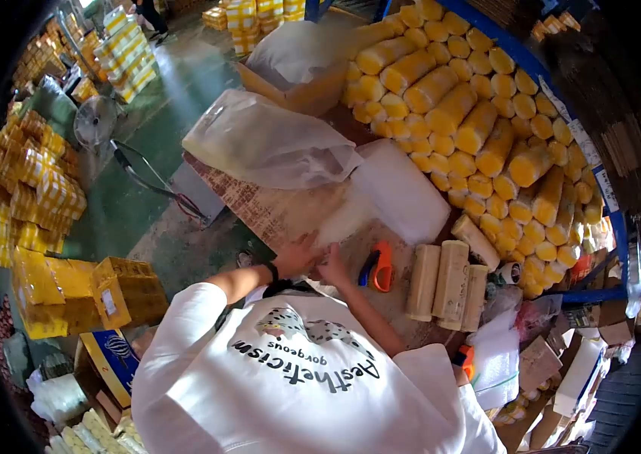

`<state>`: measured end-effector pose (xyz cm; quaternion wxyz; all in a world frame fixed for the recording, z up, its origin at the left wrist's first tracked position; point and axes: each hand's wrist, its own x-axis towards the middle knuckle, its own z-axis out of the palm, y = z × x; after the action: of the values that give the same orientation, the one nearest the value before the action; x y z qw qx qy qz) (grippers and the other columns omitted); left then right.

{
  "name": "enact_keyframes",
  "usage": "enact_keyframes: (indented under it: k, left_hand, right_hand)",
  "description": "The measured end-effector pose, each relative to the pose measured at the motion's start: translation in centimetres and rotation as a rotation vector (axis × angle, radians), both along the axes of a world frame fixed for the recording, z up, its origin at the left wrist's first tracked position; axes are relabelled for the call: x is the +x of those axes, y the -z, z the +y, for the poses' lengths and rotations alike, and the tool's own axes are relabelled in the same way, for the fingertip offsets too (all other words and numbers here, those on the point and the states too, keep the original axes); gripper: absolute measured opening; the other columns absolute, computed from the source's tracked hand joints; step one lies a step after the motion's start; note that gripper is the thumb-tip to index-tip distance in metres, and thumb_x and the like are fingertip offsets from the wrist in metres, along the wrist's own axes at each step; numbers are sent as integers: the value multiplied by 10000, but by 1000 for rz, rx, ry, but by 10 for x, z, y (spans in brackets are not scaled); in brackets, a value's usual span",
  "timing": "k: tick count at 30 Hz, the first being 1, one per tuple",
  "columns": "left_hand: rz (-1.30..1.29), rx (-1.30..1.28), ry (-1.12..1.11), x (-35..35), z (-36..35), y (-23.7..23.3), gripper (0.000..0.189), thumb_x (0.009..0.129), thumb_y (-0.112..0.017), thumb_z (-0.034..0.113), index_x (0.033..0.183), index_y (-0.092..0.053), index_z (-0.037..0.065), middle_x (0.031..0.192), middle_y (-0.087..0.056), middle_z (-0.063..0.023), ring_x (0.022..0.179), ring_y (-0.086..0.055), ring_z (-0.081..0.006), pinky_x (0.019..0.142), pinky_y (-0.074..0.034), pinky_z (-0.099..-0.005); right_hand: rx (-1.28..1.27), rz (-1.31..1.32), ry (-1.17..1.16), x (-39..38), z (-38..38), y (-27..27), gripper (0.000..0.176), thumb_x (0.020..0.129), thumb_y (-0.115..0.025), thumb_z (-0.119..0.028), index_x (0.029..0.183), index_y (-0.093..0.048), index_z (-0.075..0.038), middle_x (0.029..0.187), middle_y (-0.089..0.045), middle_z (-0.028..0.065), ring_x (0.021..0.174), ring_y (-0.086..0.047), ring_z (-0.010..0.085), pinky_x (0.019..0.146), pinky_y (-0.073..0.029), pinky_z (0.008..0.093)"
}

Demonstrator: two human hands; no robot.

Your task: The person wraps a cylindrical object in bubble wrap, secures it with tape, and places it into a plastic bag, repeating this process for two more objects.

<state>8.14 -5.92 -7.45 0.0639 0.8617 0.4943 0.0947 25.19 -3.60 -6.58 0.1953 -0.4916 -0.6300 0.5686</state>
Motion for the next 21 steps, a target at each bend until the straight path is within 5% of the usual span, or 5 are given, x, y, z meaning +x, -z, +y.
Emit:
enact_keyframes:
  k: [3, 8, 10, 13, 21]
  left_hand:
    - [-79, -14, -154, 27, -24, -38, 843, 743, -679, 357, 1464, -247, 292, 1479, -209, -239, 1273, -340, -465, 848, -423, -627]
    - [-45, -76, -156, 22, -8, -46, 982, 704, -712, 319, 1483, -151, 111, 1499, -179, -229, 1288, -314, -476, 941, -384, -603]
    - [42, -120, -86, 10, 0, -59, 908, 792, -644, 311, 1489, -112, 72, 1525, -136, -208, 1346, -247, -439, 1027, -297, -570]
    - [164, 14, -26, -2, 10, -44, 849, 838, -598, 267, 1488, -101, 38, 1540, -119, -184, 1388, -197, -399, 1096, -214, -544]
    - [389, 244, -133, 5, 4, -16, 649, 880, -495, 167, 1456, -238, 13, 1525, -192, -162, 1416, -165, -336, 1144, -144, -505]
  right_hand:
    - [-305, 159, 140, 17, -10, 23, 528, 758, -627, -38, 1205, -346, -46, 1062, -531, 174, 869, -622, 310, 620, -572, 404]
    - [156, -612, 50, 69, -10, -72, 405, 803, -646, -291, 1061, -569, 11, 1034, -614, 180, 957, -597, 369, 870, -469, 432]
    - [449, -913, 301, 91, -8, -47, 527, 759, -697, -362, 1075, -533, 26, 1066, -603, 207, 1056, -550, 381, 898, -448, 439]
    - [319, -992, 307, 105, -6, -28, 621, 719, -731, -411, 1080, -500, 39, 1086, -586, 246, 1132, -502, 376, 926, -425, 434]
    - [222, -1022, 313, 113, -4, -7, 391, 729, -701, -302, 902, -606, 36, 872, -669, 206, 818, -658, 366, 769, -515, 454]
